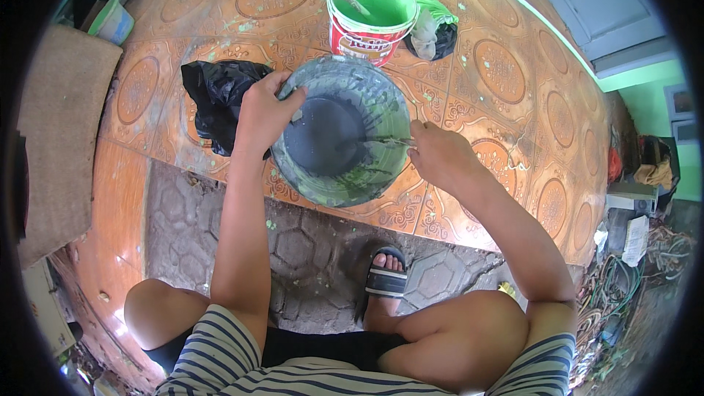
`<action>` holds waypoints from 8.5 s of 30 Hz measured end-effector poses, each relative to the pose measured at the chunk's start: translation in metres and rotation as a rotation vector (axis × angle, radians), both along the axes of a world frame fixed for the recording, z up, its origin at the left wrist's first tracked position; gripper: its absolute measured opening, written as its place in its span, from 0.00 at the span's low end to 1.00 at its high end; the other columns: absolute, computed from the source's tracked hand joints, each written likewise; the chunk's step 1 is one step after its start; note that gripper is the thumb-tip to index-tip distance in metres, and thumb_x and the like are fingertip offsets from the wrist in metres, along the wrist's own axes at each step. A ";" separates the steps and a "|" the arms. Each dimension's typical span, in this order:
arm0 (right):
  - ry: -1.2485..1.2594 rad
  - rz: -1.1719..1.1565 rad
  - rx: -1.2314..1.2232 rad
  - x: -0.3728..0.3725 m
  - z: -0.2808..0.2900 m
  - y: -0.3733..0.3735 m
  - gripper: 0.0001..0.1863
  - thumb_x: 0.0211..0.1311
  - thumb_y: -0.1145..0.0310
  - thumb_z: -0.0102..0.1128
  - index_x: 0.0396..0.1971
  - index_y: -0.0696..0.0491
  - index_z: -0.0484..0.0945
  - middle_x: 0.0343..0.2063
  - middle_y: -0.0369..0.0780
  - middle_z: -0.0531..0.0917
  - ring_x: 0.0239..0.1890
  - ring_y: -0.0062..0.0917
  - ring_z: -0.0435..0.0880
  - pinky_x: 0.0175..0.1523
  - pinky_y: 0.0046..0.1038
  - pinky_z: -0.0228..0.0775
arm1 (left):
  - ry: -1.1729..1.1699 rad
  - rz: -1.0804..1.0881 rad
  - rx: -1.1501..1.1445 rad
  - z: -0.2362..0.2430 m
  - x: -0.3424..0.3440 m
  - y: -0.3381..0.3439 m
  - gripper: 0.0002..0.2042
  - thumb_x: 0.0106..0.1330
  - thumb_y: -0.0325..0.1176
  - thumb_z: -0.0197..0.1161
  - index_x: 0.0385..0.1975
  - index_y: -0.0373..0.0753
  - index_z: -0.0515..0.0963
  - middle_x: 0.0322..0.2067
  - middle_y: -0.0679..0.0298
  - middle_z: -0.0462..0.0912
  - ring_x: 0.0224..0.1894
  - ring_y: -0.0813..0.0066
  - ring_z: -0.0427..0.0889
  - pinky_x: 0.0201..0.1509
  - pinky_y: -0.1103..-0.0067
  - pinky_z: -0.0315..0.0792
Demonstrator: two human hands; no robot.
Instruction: The person sits on a tiled floor and uses a stick to stir a dark grey substance inside a green bucket. The person repeatedly scrapes the sides and bottom of the bucket to mix the contents thoroughly.
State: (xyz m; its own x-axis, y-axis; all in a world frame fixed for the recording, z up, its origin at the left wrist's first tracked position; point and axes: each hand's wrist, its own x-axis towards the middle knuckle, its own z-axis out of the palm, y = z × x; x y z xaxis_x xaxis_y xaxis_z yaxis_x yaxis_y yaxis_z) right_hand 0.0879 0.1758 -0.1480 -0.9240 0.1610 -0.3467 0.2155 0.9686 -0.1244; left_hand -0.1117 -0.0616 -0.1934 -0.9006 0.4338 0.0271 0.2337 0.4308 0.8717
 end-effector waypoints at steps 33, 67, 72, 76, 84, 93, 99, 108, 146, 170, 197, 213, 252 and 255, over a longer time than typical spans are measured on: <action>-0.249 -0.563 -0.371 -0.353 -0.129 0.145 0.29 0.73 0.59 0.55 0.69 0.56 0.75 0.64 0.49 0.82 0.64 0.37 0.82 0.70 0.42 0.68 | -0.033 0.060 0.017 0.001 0.012 0.011 0.15 0.63 0.33 0.73 0.46 0.32 0.84 0.30 0.47 0.86 0.30 0.55 0.86 0.40 0.69 0.78; -0.103 -0.526 -1.079 -0.107 0.016 -0.025 0.18 0.74 0.65 0.55 0.44 0.66 0.83 0.43 0.49 0.88 0.45 0.34 0.90 0.57 0.33 0.84 | -0.011 -0.001 -0.007 -0.004 0.008 0.004 0.21 0.62 0.37 0.71 0.51 0.31 0.85 0.42 0.43 0.89 0.47 0.48 0.90 0.53 0.66 0.80; -0.006 -0.216 -0.764 -0.074 0.000 -0.041 0.19 0.78 0.63 0.53 0.54 0.62 0.83 0.49 0.45 0.89 0.55 0.29 0.87 0.64 0.32 0.76 | -0.009 -0.031 -0.018 0.004 0.016 -0.001 0.21 0.61 0.38 0.71 0.51 0.30 0.84 0.43 0.43 0.89 0.48 0.48 0.89 0.54 0.65 0.80; 0.212 -0.084 -0.555 -0.053 0.006 -0.058 0.20 0.80 0.62 0.53 0.58 0.61 0.82 0.52 0.44 0.89 0.56 0.28 0.87 0.64 0.30 0.75 | 0.004 -0.031 -0.021 -0.004 0.014 -0.010 0.22 0.61 0.38 0.71 0.52 0.30 0.84 0.44 0.42 0.89 0.49 0.48 0.89 0.54 0.65 0.80; 0.264 -0.172 -0.450 -0.044 0.017 -0.047 0.16 0.74 0.61 0.60 0.49 0.57 0.84 0.47 0.47 0.88 0.53 0.39 0.87 0.62 0.36 0.75 | -0.002 0.015 -0.008 -0.016 0.012 -0.016 0.21 0.63 0.38 0.72 0.52 0.30 0.84 0.41 0.48 0.90 0.44 0.59 0.90 0.52 0.70 0.80; -0.044 0.043 0.143 0.002 0.015 -0.011 0.21 0.70 0.57 0.64 0.50 0.58 0.76 0.42 0.46 0.86 0.53 0.45 0.84 0.65 0.47 0.68 | -0.021 0.005 -0.033 -0.009 0.009 -0.025 0.24 0.61 0.40 0.72 0.53 0.30 0.84 0.43 0.42 0.89 0.47 0.48 0.89 0.55 0.66 0.80; 0.039 0.014 0.071 0.016 -0.005 -0.006 0.11 0.74 0.61 0.59 0.46 0.53 0.78 0.38 0.45 0.86 0.42 0.43 0.88 0.48 0.45 0.78 | -0.035 0.016 0.031 -0.012 0.010 -0.021 0.21 0.61 0.38 0.73 0.50 0.29 0.85 0.41 0.43 0.89 0.44 0.51 0.90 0.52 0.68 0.80; 0.138 0.147 0.285 0.016 -0.003 -0.033 0.25 0.65 0.75 0.58 0.63 0.50 0.78 0.38 0.45 0.84 0.37 0.39 0.89 0.40 0.41 0.82 | 0.102 0.045 0.077 0.000 0.015 -0.010 0.21 0.63 0.38 0.73 0.50 0.30 0.85 0.39 0.45 0.90 0.42 0.54 0.91 0.50 0.69 0.81; 0.019 0.121 0.074 0.024 0.010 -0.060 0.21 0.64 0.77 0.56 0.58 0.53 0.78 0.39 0.49 0.84 0.37 0.46 0.90 0.39 0.45 0.83 | -0.035 0.001 0.106 -0.009 0.012 -0.006 0.23 0.62 0.39 0.74 0.51 0.28 0.84 0.42 0.45 0.90 0.45 0.57 0.91 0.53 0.70 0.80; 0.105 0.044 0.118 0.015 0.004 -0.062 0.26 0.64 0.79 0.55 0.63 0.53 0.75 0.42 0.50 0.83 0.39 0.46 0.89 0.42 0.44 0.84 | 0.007 0.020 0.059 -0.008 0.007 -0.008 0.22 0.62 0.39 0.73 0.51 0.29 0.85 0.42 0.46 0.90 0.46 0.59 0.91 0.54 0.70 0.80; 0.205 0.065 -0.100 0.022 -0.015 -0.066 0.28 0.65 0.79 0.54 0.66 0.53 0.72 0.45 0.52 0.82 0.41 0.48 0.88 0.45 0.45 0.83 | -0.060 -0.005 0.093 -0.006 0.005 -0.012 0.20 0.63 0.37 0.73 0.51 0.31 0.85 0.38 0.54 0.91 0.40 0.70 0.89 0.49 0.74 0.79; 0.134 0.081 -0.141 0.025 -0.013 -0.067 0.26 0.66 0.77 0.56 0.65 0.51 0.74 0.46 0.51 0.81 0.42 0.48 0.88 0.47 0.46 0.83 | -0.031 -0.036 0.066 -0.009 0.002 -0.014 0.19 0.65 0.36 0.74 0.50 0.28 0.84 0.38 0.59 0.90 0.39 0.77 0.85 0.48 0.78 0.77; 0.115 0.046 0.161 0.016 0.005 -0.048 0.24 0.64 0.78 0.57 0.61 0.53 0.76 0.42 0.49 0.83 0.41 0.46 0.89 0.45 0.44 0.84 | -0.042 -0.075 0.088 -0.006 0.004 -0.014 0.17 0.66 0.34 0.74 0.48 0.28 0.84 0.41 0.60 0.89 0.45 0.78 0.84 0.55 0.78 0.75; 0.063 0.071 0.160 0.020 0.011 -0.062 0.24 0.64 0.79 0.57 0.61 0.53 0.76 0.42 0.49 0.83 0.41 0.45 0.89 0.44 0.44 0.84 | -0.025 -0.064 0.088 -0.005 0.006 -0.013 0.18 0.65 0.34 0.74 0.49 0.29 0.84 0.41 0.60 0.89 0.45 0.77 0.84 0.55 0.78 0.75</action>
